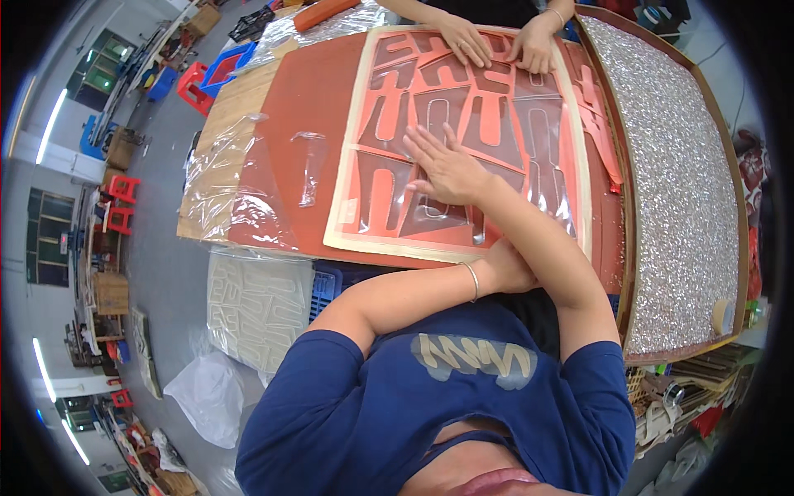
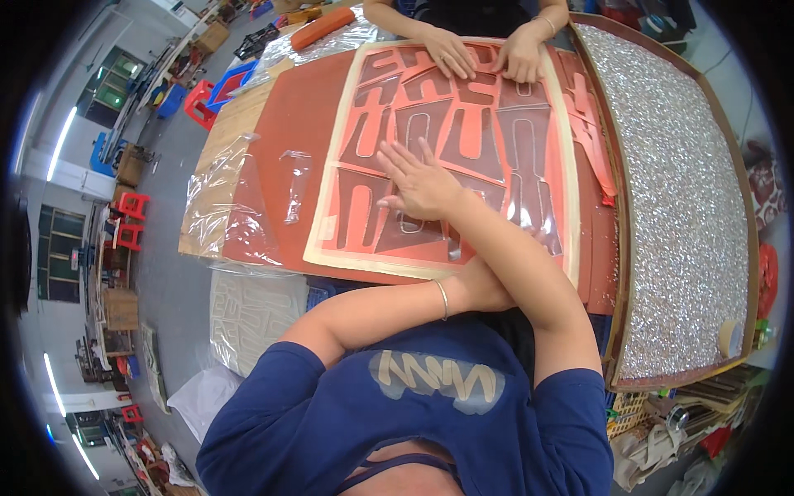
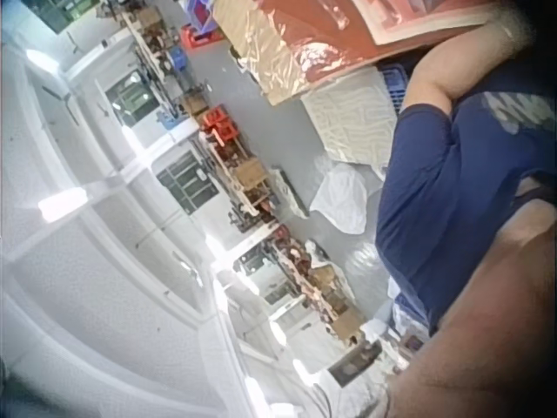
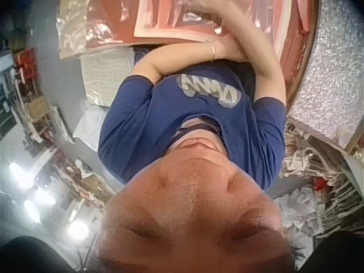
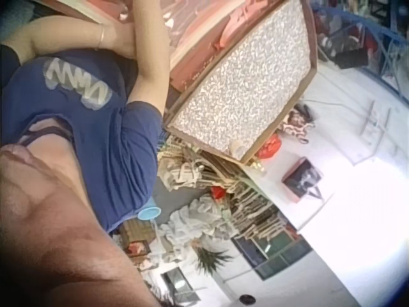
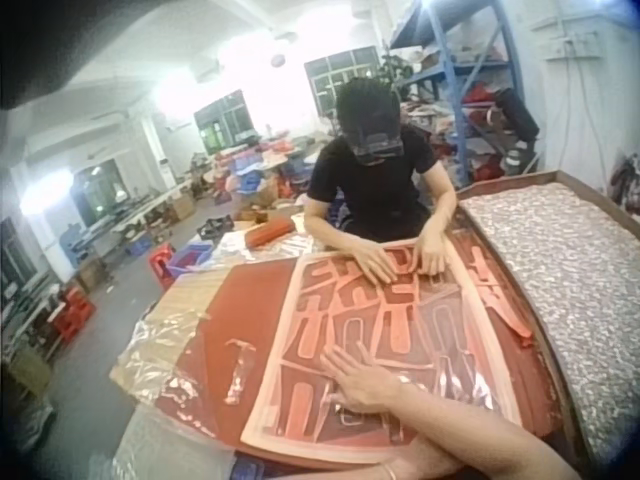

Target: Manually arranging and securing shoe components onto an adhesive template.

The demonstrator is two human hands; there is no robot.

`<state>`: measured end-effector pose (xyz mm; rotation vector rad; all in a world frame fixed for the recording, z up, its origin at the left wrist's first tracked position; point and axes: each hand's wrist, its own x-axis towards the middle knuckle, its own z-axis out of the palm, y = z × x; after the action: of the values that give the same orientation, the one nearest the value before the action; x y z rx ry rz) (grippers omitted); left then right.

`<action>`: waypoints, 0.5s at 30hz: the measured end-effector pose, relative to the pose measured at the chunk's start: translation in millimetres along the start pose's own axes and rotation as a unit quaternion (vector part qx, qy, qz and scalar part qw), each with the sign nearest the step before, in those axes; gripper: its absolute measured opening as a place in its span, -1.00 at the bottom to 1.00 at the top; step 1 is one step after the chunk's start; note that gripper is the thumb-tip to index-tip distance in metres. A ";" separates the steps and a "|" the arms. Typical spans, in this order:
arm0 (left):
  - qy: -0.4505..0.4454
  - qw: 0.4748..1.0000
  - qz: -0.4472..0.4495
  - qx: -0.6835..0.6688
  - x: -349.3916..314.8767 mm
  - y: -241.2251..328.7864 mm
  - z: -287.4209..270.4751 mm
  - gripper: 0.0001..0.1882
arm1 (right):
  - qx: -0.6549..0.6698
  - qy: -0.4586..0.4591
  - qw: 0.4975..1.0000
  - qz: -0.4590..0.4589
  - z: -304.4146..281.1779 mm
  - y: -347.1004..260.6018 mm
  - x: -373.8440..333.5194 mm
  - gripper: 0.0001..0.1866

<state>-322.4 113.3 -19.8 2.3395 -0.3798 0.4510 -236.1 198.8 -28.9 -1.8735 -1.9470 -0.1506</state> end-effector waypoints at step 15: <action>-0.261 0.934 -0.073 0.232 11.4 9.2 -11.9 -0.35 | 0.198 -0.161 0.960 0.111 -11.9 -7.1 45.2 -0.61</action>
<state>-318.3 113.6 -1.4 2.9176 -0.3662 -0.1940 -240.0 235.7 0.4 -1.9030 -1.7696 0.6038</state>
